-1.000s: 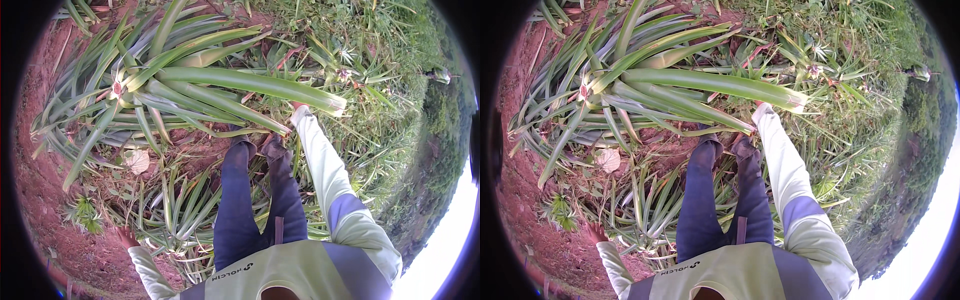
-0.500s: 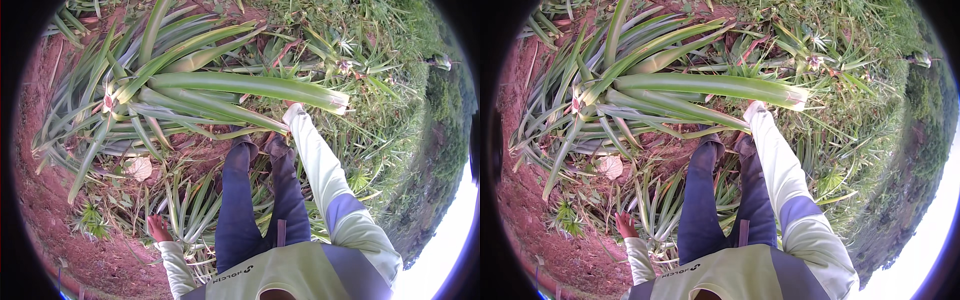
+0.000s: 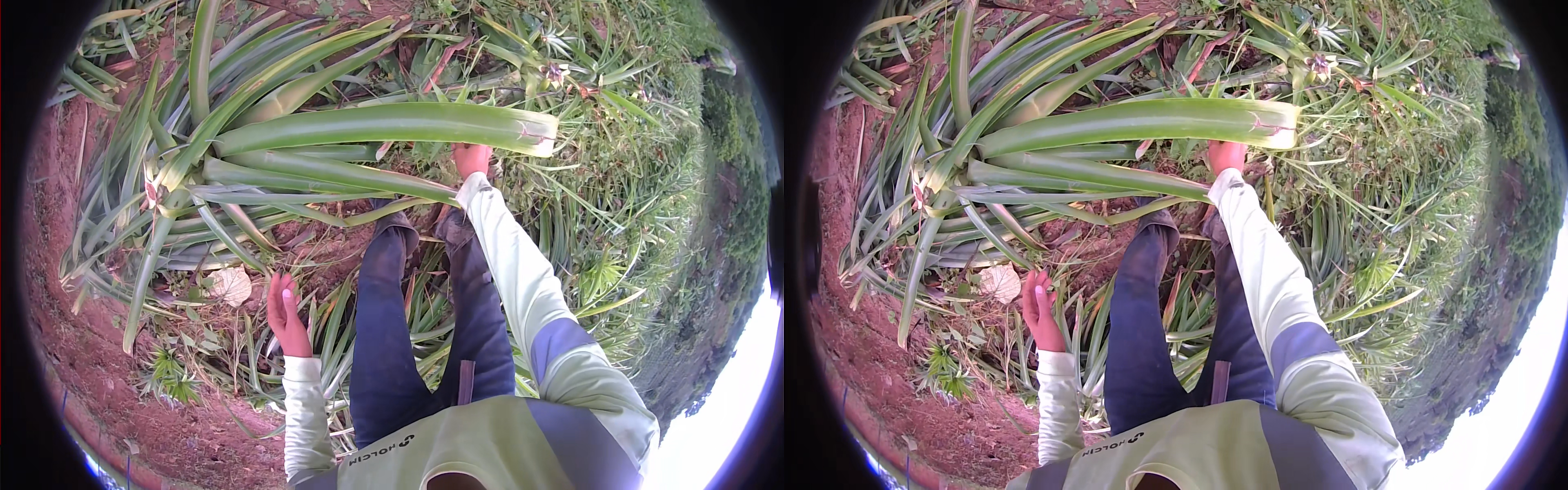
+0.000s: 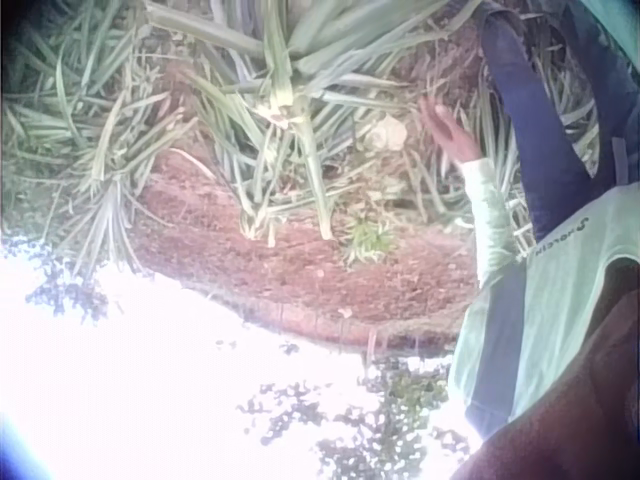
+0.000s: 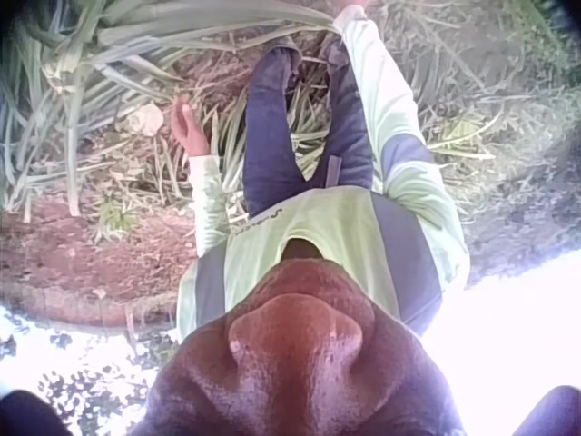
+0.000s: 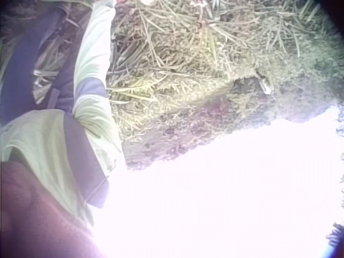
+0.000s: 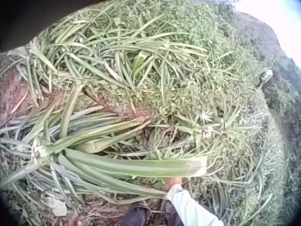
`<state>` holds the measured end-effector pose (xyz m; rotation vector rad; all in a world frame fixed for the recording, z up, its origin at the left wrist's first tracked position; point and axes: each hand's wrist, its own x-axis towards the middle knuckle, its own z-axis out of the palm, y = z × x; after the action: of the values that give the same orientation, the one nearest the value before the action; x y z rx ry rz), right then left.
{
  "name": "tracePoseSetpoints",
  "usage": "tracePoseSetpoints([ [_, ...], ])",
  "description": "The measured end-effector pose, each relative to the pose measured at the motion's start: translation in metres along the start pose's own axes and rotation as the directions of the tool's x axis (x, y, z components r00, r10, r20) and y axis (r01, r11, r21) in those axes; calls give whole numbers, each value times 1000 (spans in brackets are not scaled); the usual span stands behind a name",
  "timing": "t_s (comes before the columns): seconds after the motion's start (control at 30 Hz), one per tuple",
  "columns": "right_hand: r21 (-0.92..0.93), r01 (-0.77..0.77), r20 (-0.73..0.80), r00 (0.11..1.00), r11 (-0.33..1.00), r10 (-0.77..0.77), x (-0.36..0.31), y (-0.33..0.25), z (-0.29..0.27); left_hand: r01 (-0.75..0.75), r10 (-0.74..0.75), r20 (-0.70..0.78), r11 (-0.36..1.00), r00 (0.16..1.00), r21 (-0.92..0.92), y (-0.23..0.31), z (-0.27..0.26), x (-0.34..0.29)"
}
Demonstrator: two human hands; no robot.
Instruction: The person tends to pineapple plants by hand, removing small shoots or crowns from the base and tops of the plants, and gathering the harvested tops.
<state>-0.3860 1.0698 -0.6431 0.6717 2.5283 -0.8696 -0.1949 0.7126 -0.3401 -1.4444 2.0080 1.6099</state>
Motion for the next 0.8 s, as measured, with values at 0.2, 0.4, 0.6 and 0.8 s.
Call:
tracePoseSetpoints([
  [0.2, 268, -92, 357, 934, 959, -10, 17, -31, -6, -384, 372, 263, 923, 890, -8, 56, 137, 63],
  [0.4, 557, -181, 372, 927, 811, -49, 28, -39, -14, -442, 408, 325, 896, 853, 36, 67, 240, 120],
  [0.6, 739, -247, 415, 899, 627, -135, 21, -39, -18, -756, 586, 477, 520, 655, 399, 23, 291, 179],
  [0.8, 486, 73, 142, 977, 871, -162, 25, -35, -18, -747, 480, 575, 470, 663, 470, 5, 323, 197],
])
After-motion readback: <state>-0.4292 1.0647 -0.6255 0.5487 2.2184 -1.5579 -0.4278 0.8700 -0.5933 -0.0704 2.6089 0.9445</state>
